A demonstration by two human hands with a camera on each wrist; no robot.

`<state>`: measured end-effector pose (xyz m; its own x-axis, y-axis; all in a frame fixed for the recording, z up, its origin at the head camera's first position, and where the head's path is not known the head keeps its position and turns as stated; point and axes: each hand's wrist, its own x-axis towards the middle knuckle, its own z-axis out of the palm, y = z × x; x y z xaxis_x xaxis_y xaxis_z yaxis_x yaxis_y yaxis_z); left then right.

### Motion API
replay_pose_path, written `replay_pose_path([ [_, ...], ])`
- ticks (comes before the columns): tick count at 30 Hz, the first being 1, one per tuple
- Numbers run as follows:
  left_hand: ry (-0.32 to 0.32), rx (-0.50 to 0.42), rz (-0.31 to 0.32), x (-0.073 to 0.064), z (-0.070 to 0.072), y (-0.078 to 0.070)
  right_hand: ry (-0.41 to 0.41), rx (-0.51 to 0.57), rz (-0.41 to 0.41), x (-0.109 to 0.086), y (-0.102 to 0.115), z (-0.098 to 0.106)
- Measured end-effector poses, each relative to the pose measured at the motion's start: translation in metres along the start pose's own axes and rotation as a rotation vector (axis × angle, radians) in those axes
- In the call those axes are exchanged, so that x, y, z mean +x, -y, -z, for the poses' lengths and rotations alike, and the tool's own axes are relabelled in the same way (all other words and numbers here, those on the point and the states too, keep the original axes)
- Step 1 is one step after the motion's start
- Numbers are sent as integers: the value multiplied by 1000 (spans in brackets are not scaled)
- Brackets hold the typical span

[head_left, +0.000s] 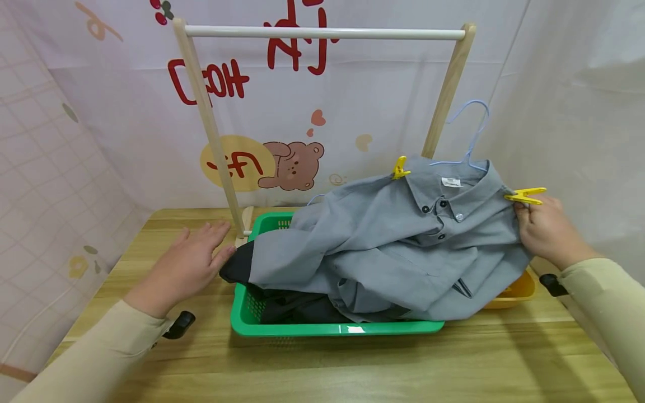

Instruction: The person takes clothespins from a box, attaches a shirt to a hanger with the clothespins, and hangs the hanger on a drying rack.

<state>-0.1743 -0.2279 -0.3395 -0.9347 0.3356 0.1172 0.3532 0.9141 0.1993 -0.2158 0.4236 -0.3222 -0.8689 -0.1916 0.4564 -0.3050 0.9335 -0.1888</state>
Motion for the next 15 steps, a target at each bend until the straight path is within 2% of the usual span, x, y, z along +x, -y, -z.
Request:
replay_pose_path([
  [11, 64, -24, 27, 5, -15, -10, -36, -29, -22, 0, -28, -2],
  [15, 100, -43, 39, 7, -18, -14, -1, -26, -48, 0, -31, -3],
])
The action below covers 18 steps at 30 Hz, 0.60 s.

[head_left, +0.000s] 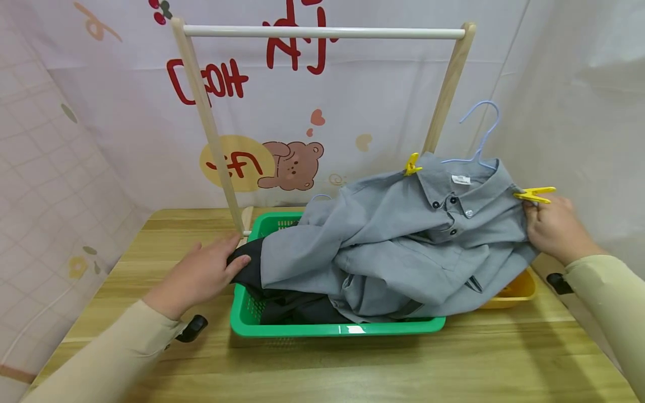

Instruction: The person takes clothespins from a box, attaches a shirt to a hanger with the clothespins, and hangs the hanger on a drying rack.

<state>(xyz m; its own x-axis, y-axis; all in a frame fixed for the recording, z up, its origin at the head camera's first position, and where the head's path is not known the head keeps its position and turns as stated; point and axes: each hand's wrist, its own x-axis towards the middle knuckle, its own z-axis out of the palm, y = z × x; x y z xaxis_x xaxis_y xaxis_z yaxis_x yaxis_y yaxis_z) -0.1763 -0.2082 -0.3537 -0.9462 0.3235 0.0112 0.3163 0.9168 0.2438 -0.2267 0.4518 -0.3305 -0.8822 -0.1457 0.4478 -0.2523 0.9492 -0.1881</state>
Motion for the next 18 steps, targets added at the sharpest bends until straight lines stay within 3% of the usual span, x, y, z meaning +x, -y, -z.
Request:
replay_pose_path([
  [4, 30, -17, 13, 0, -1, -4, 35, 2, -26, 1, -2, 1],
  [11, 37, -26, 19, 1, -2, -6, 1, -2, -19, 10, -9, 1],
  [18, 54, -38, 27, 4, -1, -10, 32, 0, -55, 14, -14, 3],
])
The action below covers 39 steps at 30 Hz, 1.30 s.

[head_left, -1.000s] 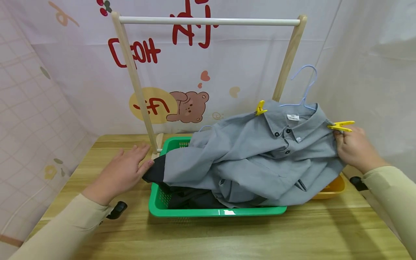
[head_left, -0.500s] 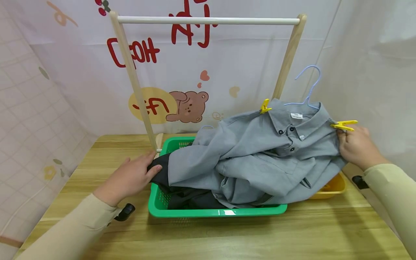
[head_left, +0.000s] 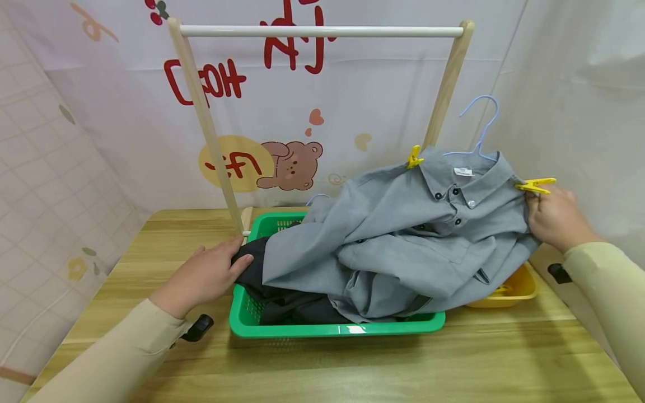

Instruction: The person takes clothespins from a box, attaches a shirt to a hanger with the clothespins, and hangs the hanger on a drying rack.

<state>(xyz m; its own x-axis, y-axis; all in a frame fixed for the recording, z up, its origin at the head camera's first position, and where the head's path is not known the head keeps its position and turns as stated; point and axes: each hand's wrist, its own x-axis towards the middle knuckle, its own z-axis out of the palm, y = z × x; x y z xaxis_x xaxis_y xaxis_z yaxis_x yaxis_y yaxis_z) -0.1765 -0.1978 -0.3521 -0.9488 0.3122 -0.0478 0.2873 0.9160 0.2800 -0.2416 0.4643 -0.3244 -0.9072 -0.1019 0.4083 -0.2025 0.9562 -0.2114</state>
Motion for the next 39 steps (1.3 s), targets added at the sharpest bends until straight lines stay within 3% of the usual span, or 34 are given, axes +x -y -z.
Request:
replay_pose_path([
  [11, 31, 19, 44, 7, 1, -5, 9, -8, -4, 3, -4, -6],
  [18, 49, 32, 38, 18, 1, -5, -19, 17, -3, -1, -7, -8],
  [26, 94, -27, 57, 29, 2, -2, -8, 24, -14, -2, -7, -6],
  [34, 107, -66, 80, 31, 2, -2, -28, 14, -11, -3, -13, -6],
  [39, 120, -39, 75, 31, 3, -3, -27, 11, -13, -5, -14, -4],
])
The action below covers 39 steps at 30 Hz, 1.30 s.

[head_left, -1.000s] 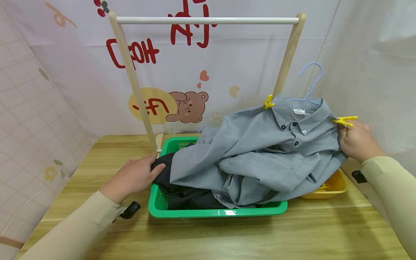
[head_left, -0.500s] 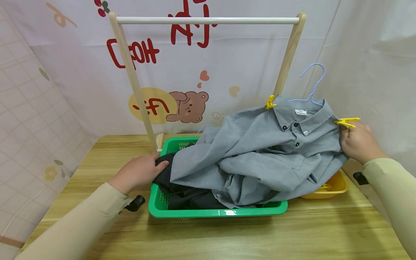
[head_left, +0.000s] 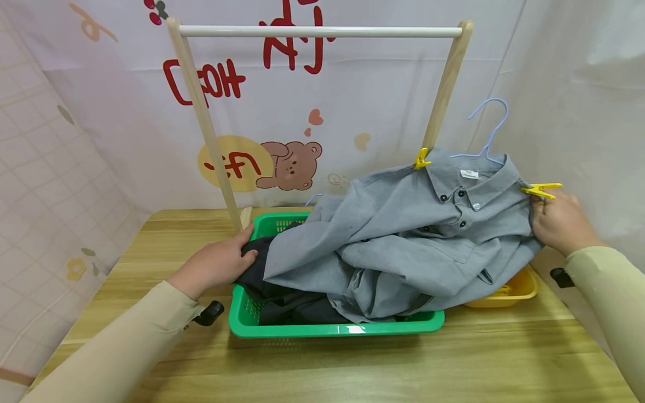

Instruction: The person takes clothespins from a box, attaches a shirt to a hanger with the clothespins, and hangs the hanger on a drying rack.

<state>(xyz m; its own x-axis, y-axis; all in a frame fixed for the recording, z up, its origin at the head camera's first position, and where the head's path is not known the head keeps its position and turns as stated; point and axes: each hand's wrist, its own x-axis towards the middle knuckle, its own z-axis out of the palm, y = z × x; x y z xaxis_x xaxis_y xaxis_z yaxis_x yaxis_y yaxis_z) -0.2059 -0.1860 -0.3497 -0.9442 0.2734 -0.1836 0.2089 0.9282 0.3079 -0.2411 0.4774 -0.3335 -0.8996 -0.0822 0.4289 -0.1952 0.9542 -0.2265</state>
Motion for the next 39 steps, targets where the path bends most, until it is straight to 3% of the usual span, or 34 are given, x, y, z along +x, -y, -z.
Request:
replay_pose_path([
  [24, -27, -26, -7, -16, 8, 15, -61, -20, 17, -4, -1, 3],
  [39, -18, -38, 34, -30, 18, 36, -53, -23, -2, -5, -3, 4],
])
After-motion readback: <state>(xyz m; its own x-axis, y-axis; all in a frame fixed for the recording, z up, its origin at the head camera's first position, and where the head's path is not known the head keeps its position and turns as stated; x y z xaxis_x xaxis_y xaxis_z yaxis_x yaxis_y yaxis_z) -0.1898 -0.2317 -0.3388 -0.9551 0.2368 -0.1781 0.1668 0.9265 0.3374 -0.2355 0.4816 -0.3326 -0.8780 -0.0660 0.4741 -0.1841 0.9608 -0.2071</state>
